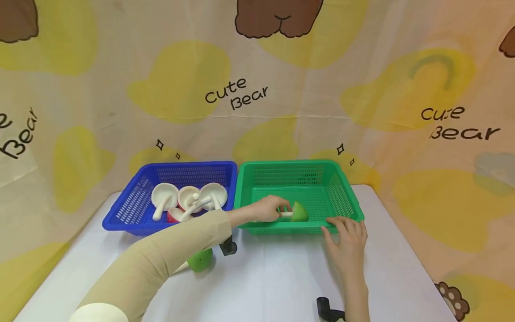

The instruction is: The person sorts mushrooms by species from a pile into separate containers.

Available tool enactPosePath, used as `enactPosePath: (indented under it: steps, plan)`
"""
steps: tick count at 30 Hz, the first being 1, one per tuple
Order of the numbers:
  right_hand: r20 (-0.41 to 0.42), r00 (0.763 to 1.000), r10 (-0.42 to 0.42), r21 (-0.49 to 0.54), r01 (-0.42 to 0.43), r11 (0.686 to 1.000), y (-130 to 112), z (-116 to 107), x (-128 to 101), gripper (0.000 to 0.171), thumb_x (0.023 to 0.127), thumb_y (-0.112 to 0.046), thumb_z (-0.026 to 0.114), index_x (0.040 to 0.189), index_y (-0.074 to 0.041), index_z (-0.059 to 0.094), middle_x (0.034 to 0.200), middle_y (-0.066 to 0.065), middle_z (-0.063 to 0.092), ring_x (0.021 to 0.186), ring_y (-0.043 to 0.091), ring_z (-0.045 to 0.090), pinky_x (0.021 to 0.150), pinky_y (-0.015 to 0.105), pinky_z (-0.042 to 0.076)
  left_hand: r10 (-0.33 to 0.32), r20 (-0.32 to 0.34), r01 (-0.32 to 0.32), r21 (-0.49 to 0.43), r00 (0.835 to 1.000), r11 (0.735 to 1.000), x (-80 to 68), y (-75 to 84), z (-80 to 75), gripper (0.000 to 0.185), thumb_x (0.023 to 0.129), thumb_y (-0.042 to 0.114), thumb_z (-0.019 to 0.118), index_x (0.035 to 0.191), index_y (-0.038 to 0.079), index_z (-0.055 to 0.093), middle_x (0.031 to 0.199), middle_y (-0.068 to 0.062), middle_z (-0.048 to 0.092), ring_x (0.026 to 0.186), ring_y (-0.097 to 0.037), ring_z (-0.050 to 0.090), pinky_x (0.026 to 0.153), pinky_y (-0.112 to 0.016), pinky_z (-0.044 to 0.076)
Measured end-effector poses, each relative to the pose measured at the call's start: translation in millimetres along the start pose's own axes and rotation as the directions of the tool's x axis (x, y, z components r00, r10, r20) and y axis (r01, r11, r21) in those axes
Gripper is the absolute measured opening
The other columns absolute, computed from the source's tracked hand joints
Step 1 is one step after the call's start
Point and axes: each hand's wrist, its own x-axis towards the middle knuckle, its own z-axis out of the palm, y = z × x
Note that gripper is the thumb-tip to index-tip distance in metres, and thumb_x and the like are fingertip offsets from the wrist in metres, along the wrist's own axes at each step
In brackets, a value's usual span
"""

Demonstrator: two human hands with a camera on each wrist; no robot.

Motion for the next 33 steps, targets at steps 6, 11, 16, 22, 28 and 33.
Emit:
enactPosePath:
  steps: [6, 11, 16, 22, 28, 33]
  plan:
    - [-0.006, 1.0, -0.006, 0.002, 0.006, 1.0, -1.4, 1.7, 0.6, 0.025, 0.074, -0.002, 0.077, 0.098, -0.003, 0.068, 0.103, 0.019, 0.063, 0.105, 0.039, 0.048, 0.109, 0.068, 0.017, -0.009, 0.023, 0.011, -0.063, 1.0, 0.998, -1.7, -3.9, 0.0, 0.036, 0.09, -0.005, 0.054, 0.119, 0.013, 0.065, 0.105, -0.011, 0.071, 0.082, -0.016, 0.06, 0.066, -0.021, 0.044]
    - [-0.01, 1.0, -0.012, 0.012, 0.012, 1.0, -3.1, 2.1, 0.4, 0.025, 0.074, -0.002, 0.077, 0.098, -0.002, 0.068, 0.103, 0.019, 0.063, 0.105, 0.039, 0.049, 0.109, 0.068, 0.017, -0.001, 0.036, 0.002, -0.026, 0.999, 1.0, -3.7, -6.1, 1.3, 0.035, 0.091, -0.002, 0.054, 0.122, 0.012, 0.063, 0.109, -0.011, 0.071, 0.096, -0.021, 0.065, 0.072, -0.022, 0.048]
    - [-0.01, 1.0, -0.014, 0.012, 0.014, 1.0, -4.5, 1.8, -0.1, 0.025, 0.074, -0.002, 0.077, 0.098, -0.002, 0.068, 0.103, 0.019, 0.063, 0.105, 0.039, 0.049, 0.11, 0.068, 0.016, 0.015, 0.032, -0.015, -0.007, 0.999, 1.0, -4.0, -8.7, 2.4, 0.036, 0.091, -0.002, 0.055, 0.123, 0.011, 0.063, 0.114, -0.013, 0.069, 0.109, -0.026, 0.063, 0.078, -0.024, 0.049]
    - [-0.007, 1.0, -0.015, 0.013, 0.015, 1.0, -5.9, 0.9, 0.0, 0.025, 0.074, -0.001, 0.077, 0.098, -0.001, 0.068, 0.103, 0.019, 0.063, 0.105, 0.039, 0.048, 0.109, 0.069, 0.016, 0.066, -0.005, -0.066, -0.001, 0.998, 0.998, -3.7, -15.5, 5.8, 0.033, 0.091, 0.001, 0.055, 0.12, 0.012, 0.066, 0.115, -0.011, 0.068, 0.107, -0.024, 0.064, 0.081, -0.024, 0.052]
    - [-0.013, 1.0, -0.019, 0.006, 0.019, 1.0, -5.7, -0.5, 0.8, 0.026, 0.073, -0.001, 0.078, 0.097, -0.001, 0.068, 0.103, 0.02, 0.063, 0.104, 0.04, 0.049, 0.109, 0.069, 0.017, 0.091, -0.07, -0.092, -0.006, 0.993, 0.996, -7.9, -17.7, 7.3, 0.029, 0.093, 0.005, 0.054, 0.117, 0.012, 0.067, 0.116, -0.008, 0.069, 0.104, -0.02, 0.067, 0.085, -0.024, 0.053]
    - [-0.015, 1.0, -0.02, 0.0, 0.02, 1.0, -4.5, -1.5, 0.4, 0.026, 0.073, -0.001, 0.078, 0.097, -0.001, 0.068, 0.103, 0.021, 0.063, 0.104, 0.041, 0.049, 0.108, 0.069, 0.018, 0.105, -0.134, -0.106, -0.001, 0.985, 0.994, -16.3, -13.6, 4.0, 0.026, 0.095, 0.01, 0.053, 0.117, 0.011, 0.067, 0.116, -0.007, 0.068, 0.102, -0.02, 0.066, 0.082, -0.023, 0.052]
